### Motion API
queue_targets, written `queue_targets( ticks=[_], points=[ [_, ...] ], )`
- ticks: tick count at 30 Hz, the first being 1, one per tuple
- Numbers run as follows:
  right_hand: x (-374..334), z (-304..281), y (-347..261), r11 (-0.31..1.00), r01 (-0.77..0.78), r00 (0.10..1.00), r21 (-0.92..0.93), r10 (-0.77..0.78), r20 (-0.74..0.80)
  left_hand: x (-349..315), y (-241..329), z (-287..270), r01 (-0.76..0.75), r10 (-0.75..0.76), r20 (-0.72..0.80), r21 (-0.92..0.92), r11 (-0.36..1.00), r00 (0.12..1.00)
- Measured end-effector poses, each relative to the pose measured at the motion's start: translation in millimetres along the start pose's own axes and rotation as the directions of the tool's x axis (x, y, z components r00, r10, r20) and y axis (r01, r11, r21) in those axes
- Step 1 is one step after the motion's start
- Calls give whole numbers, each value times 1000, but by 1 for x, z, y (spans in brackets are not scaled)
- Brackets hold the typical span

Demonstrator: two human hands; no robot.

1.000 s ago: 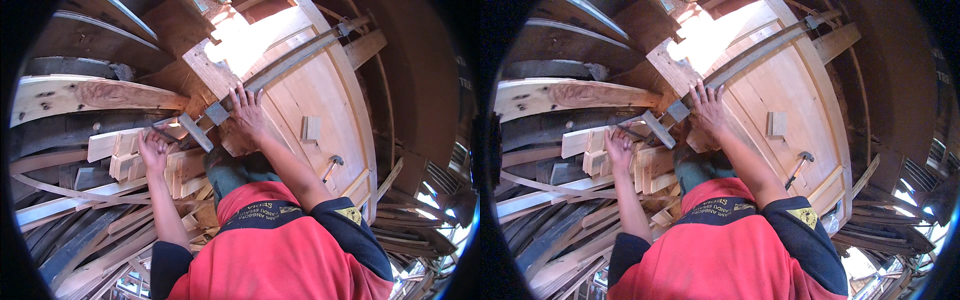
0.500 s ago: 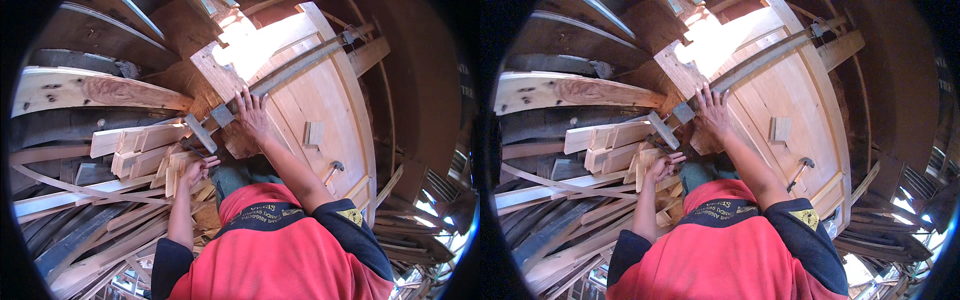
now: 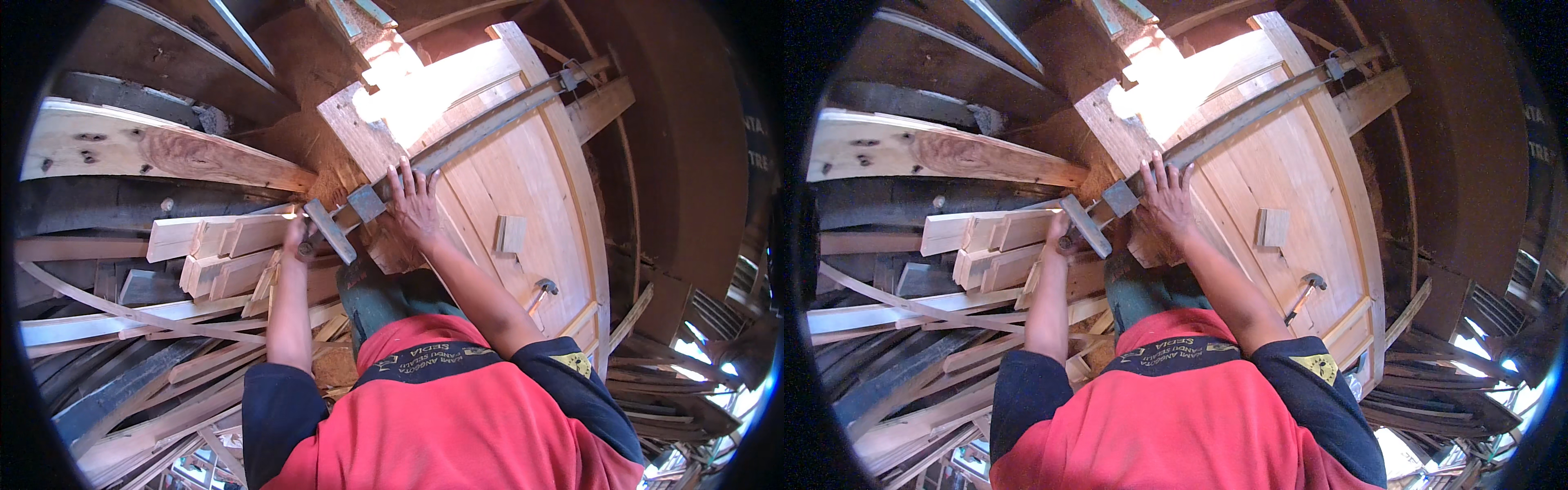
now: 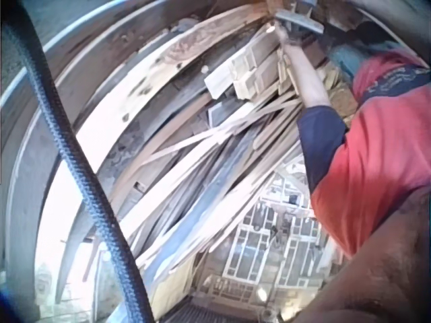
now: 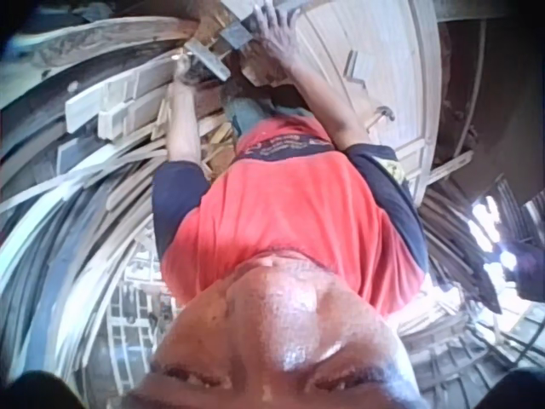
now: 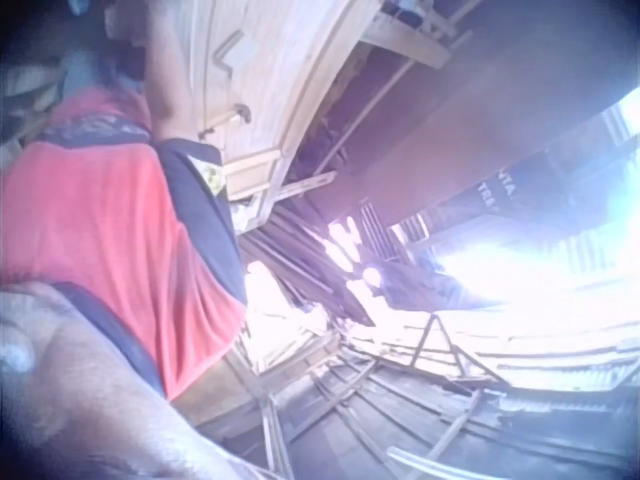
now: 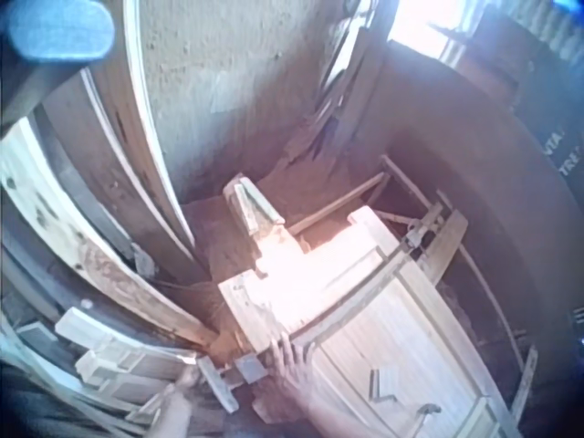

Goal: The person constructs a wooden door by positioning wood panels into a frame, securing the assembly with a large bar clamp, and then using a hammer, a hand plane, and a drill to fit and secure the components.

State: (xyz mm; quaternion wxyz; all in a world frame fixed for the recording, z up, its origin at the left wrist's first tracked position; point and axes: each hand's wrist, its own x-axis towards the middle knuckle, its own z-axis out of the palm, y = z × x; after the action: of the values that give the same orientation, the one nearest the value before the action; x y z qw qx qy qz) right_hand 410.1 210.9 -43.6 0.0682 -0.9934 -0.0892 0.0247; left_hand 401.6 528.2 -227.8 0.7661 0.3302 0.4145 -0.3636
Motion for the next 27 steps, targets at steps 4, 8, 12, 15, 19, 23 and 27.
queue_targets(
  ticks=[4, 8, 12, 15, 19, 23, 27],
  points=[
    [-10, 10, 16, 998, -23, 998, -64, 19, -64, -21, 58, 72, -94, 115, -260, 94, 991, 959],
    [-11, 10, 12, 1000, -13, 998, -24, 12, -66, -83, 76, 106, -500, 588, -215, 351, 792, 780],
    [-8, -6, 10, 998, -49, 999, 39, 48, 21, -175, 51, 142, -615, 764, -127, 517, 595, 632],
    [-8, -1, 11, 999, -42, 999, 5, 42, 21, -215, -5, 147, -663, 872, -84, 616, 426, 482],
    [-8, -8, 11, 999, -29, 999, 19, 29, 40, -240, -86, 113, -687, 855, 347, 727, 14, 385],
    [-9, -7, 11, 999, -34, 999, 33, 34, 5, -259, -124, 116, -576, 768, 247, 796, 186, 590],
    [-11, -13, 11, 997, -35, 999, 72, 36, -10, -257, -108, 105, -478, 621, 304, 868, 132, 723]
  ],
)
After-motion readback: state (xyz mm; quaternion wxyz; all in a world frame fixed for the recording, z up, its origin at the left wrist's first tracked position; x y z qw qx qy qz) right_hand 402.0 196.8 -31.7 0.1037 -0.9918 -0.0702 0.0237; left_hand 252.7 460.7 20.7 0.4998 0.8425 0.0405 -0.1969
